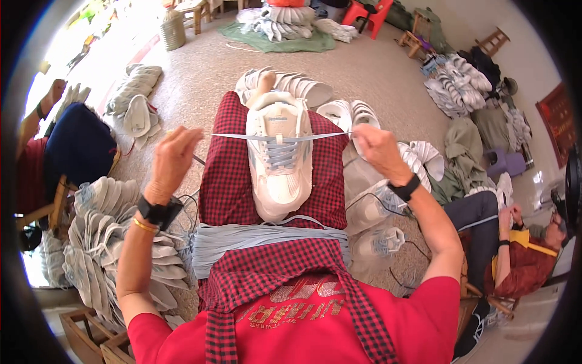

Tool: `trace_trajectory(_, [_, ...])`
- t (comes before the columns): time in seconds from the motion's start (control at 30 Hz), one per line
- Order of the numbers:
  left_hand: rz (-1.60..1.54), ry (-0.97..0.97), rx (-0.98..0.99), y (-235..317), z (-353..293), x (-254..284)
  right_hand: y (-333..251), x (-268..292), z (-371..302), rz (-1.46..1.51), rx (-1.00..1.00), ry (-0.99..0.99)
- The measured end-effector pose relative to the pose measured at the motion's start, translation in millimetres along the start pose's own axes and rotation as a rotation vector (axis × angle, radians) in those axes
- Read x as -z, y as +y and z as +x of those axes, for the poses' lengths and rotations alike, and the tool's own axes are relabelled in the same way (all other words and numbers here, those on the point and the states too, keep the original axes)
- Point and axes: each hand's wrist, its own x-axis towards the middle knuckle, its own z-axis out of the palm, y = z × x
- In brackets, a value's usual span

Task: Lacing a white sneaker while sitting in a workshop.

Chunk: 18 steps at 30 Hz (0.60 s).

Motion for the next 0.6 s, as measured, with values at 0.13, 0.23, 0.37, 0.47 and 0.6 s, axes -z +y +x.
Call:
trace_trajectory(0.13, [0.172, 0.073, 0.087, -52, -29, 70, 45, 57, -21, -0.132, -0.215, -0.021])
trace_trajectory(0.23, [0.361, 0.118, 0.116, -91, -52, 130, 83, 107, -43, -0.237, -0.21, 0.027])
trace_trajectory(0.37, [0.576, 0.167, 0.135, -111, -69, 196, 123, 163, -76, -0.46, -0.32, 0.024])
trace_trajectory(0.47, [0.713, 0.182, 0.252, -127, -90, 235, 136, 199, -94, -0.57, -0.411, 0.055])
trace_trajectory(0.6, [0.934, 0.306, 0.13, -130, -108, 259, 132, 221, -109, -0.896, -0.124, 0.386])
